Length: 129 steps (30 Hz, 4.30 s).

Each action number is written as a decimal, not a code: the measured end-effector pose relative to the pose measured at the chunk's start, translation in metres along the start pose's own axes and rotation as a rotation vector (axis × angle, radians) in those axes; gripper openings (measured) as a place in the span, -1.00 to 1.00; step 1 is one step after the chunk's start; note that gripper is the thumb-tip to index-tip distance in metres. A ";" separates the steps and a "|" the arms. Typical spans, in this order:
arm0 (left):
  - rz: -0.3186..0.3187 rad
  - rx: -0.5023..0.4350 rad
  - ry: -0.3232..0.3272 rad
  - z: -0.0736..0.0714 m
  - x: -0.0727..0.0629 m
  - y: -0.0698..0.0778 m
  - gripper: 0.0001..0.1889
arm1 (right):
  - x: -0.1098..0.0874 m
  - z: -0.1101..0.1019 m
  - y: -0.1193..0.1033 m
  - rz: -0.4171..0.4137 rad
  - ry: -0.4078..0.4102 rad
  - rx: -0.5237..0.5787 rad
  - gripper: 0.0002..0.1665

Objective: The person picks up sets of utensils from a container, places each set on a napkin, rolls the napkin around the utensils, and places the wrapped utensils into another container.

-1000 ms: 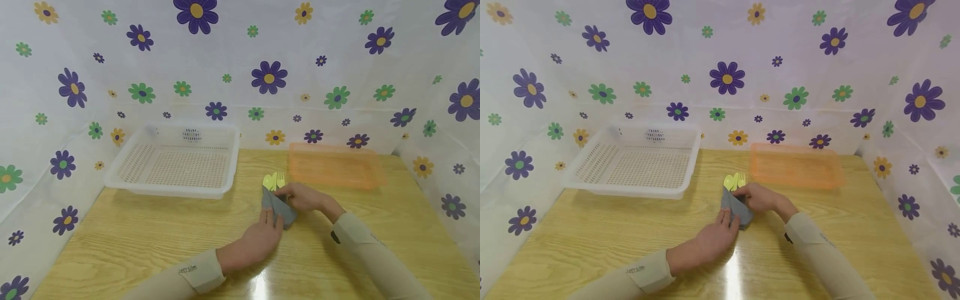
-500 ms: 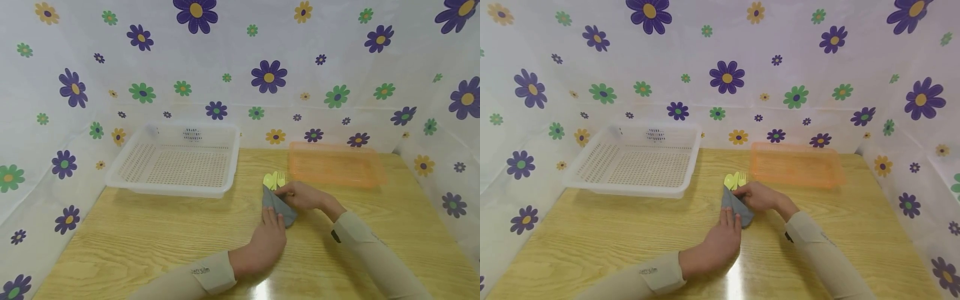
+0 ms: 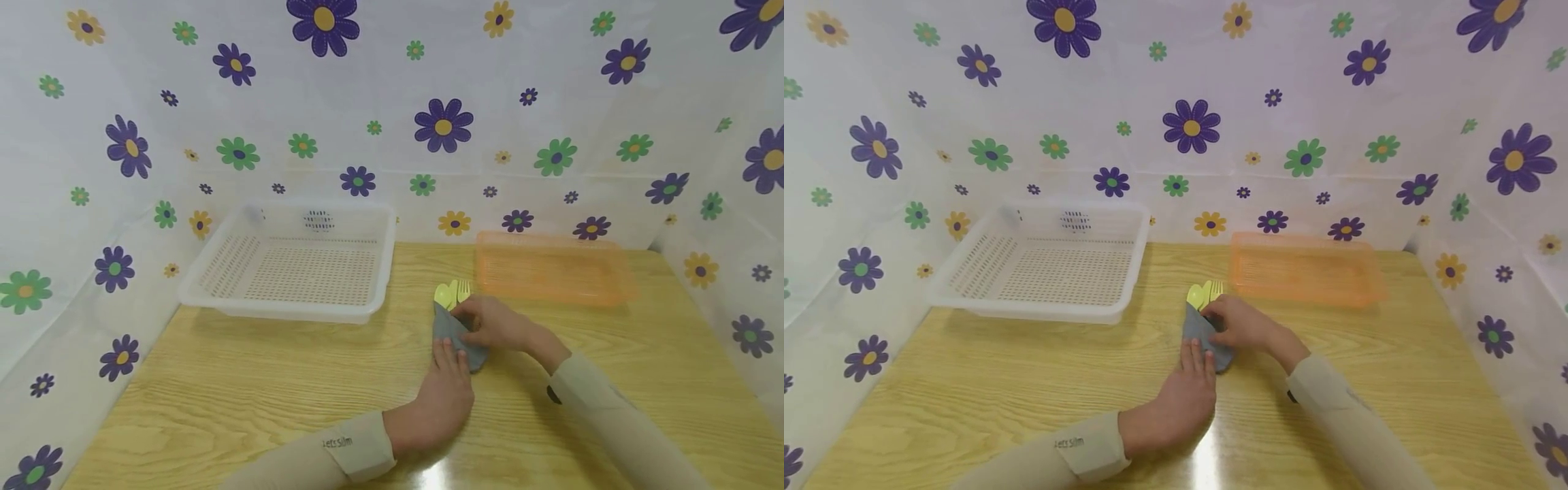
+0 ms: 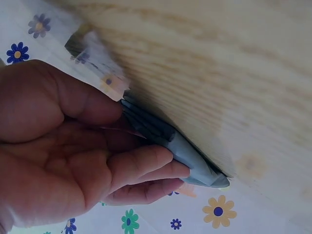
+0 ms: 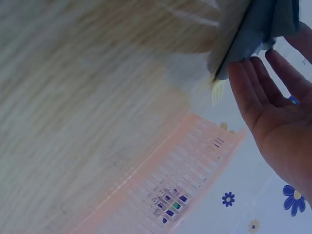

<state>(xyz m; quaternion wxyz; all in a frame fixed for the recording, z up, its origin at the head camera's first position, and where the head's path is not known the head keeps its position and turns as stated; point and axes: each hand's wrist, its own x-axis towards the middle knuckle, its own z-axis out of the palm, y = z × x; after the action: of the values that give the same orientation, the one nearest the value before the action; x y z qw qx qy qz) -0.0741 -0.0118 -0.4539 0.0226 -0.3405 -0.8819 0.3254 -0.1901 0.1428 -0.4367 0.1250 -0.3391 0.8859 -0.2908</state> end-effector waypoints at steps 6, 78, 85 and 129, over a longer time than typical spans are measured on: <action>-0.002 -0.019 0.014 -0.004 -0.002 -0.004 -0.49 | -0.010 0.008 -0.006 0.007 0.031 -0.195 -0.61; -0.066 -1.035 0.168 0.043 0.024 -0.069 -0.77 | -0.033 0.023 -0.024 0.132 0.060 -0.317 -0.51; -0.160 -1.199 0.173 0.045 0.028 -0.070 -0.77 | -0.031 0.022 -0.025 0.106 0.039 -0.267 -0.60; -0.359 -1.521 -0.159 0.052 0.058 -0.096 -0.47 | -0.008 0.013 -0.007 0.608 -0.025 0.481 -0.61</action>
<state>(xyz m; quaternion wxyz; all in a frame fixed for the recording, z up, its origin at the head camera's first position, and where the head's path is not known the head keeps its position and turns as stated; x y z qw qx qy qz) -0.1881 -0.0586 -0.4489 -0.2277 -0.0905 -0.9029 -0.3532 -0.1753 0.1389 -0.4427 0.2921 -0.0258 0.8510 -0.4357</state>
